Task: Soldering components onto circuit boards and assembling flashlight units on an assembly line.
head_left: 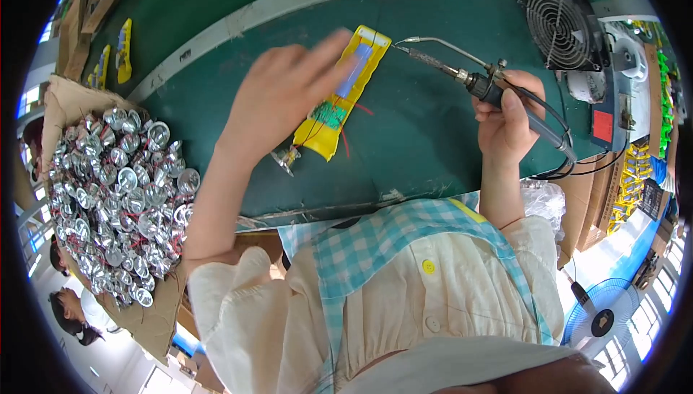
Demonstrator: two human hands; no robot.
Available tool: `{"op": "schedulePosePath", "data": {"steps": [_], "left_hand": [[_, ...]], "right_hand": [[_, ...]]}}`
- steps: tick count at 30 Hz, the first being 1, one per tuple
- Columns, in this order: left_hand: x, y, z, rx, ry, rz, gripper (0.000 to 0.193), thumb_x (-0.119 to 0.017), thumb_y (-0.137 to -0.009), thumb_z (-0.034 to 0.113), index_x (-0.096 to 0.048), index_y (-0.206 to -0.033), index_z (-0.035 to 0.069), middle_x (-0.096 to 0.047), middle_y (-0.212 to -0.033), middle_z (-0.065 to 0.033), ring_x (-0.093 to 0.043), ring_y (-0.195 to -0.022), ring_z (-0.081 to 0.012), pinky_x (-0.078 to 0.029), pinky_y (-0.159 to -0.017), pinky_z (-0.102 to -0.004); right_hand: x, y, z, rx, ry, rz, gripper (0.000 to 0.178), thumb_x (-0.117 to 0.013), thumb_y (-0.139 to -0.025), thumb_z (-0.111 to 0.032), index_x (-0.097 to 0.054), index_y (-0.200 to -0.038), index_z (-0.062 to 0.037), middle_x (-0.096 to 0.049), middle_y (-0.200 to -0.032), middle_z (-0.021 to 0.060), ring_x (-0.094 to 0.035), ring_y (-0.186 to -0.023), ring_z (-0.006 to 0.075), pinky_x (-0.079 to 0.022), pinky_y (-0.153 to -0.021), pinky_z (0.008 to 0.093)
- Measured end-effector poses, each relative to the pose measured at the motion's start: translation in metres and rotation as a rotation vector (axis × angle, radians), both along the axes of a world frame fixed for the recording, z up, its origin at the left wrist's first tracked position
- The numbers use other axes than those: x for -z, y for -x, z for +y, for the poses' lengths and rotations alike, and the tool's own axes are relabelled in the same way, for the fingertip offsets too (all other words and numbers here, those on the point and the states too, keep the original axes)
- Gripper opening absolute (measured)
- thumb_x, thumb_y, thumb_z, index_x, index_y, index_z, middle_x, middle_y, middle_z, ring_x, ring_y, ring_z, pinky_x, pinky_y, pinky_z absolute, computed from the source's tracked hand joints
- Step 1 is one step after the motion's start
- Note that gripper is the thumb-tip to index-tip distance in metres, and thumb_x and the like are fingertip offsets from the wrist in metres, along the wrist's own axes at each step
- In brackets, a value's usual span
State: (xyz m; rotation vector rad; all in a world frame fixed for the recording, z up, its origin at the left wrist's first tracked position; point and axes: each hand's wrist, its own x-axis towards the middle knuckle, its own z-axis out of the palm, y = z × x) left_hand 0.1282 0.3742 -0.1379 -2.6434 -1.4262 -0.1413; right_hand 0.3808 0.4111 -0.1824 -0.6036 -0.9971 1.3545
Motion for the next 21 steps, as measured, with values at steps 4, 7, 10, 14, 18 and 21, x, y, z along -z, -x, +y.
{"op": "schedulePosePath", "data": {"steps": [4, 7, 10, 14, 18, 21], "left_hand": [[0.006, -0.013, 0.033, 0.459, 0.059, 0.289, 0.032, -0.051, -0.068, 0.012, -0.047, -0.099, 0.015, -0.042, -0.112, 0.0020, -0.048, -0.083, -0.0134, -0.039, -0.067, -0.0249], [0.002, -0.014, 0.052, 0.569, 0.100, 0.342, 0.017, -0.053, -0.068, 0.013, -0.049, -0.084, 0.009, -0.048, -0.093, -0.0027, -0.052, -0.079, -0.0148, -0.043, -0.060, -0.0271], [-0.010, -0.013, 0.054, 0.094, 0.351, 0.208, 0.036, -0.061, -0.057, 0.014, -0.047, -0.088, 0.002, -0.050, -0.088, -0.0091, -0.054, -0.066, -0.0250, -0.045, -0.055, -0.0325], [-0.007, -0.012, 0.038, -0.224, 0.439, 0.114, 0.035, -0.062, -0.060, 0.019, -0.049, -0.086, 0.000, -0.051, -0.080, -0.0114, -0.054, -0.067, -0.0258, -0.045, -0.057, -0.0333], [0.002, -0.012, 0.023, -0.321, 0.463, 0.046, 0.041, -0.063, -0.060, 0.024, -0.049, -0.089, -0.001, -0.051, -0.081, -0.0109, -0.054, -0.068, -0.0260, -0.044, -0.058, -0.0344], [0.008, -0.014, 0.020, -0.317, 0.277, -0.160, 0.042, -0.064, -0.062, 0.025, -0.050, -0.093, 0.000, -0.051, -0.080, -0.0088, -0.053, -0.071, -0.0225, -0.043, -0.058, -0.0308]], "right_hand": [[0.001, -0.011, 0.001, 0.107, 0.029, 0.006, 0.018, -0.047, -0.072, 0.000, -0.047, -0.089, 0.0021, -0.052, -0.071, 0.0101, -0.051, -0.048, 0.0120, -0.044, -0.041, 0.0188], [0.002, -0.015, 0.001, 0.143, 0.052, 0.003, 0.018, -0.046, -0.071, 0.001, -0.047, -0.089, 0.0015, -0.052, -0.070, 0.0100, -0.051, -0.047, 0.0116, -0.044, -0.041, 0.0185], [0.000, -0.017, 0.003, 0.176, 0.041, 0.016, 0.018, -0.046, -0.071, 0.000, -0.047, -0.089, 0.0013, -0.052, -0.069, 0.0098, -0.051, -0.047, 0.0115, -0.043, -0.041, 0.0186], [-0.003, -0.019, 0.006, 0.223, 0.024, 0.097, 0.017, -0.049, -0.072, -0.003, -0.047, -0.089, 0.0014, -0.052, -0.067, 0.0097, -0.051, -0.047, 0.0120, -0.043, -0.041, 0.0194], [-0.006, -0.019, 0.003, 0.200, -0.016, 0.105, 0.019, -0.050, -0.073, -0.007, -0.046, -0.090, 0.0017, -0.051, -0.062, 0.0095, -0.048, -0.046, 0.0121, -0.041, -0.041, 0.0204], [-0.005, -0.018, 0.003, 0.202, -0.017, 0.107, 0.019, -0.050, -0.073, -0.006, -0.046, -0.090, 0.0017, -0.051, -0.062, 0.0093, -0.049, -0.047, 0.0119, -0.041, -0.041, 0.0201]]}}
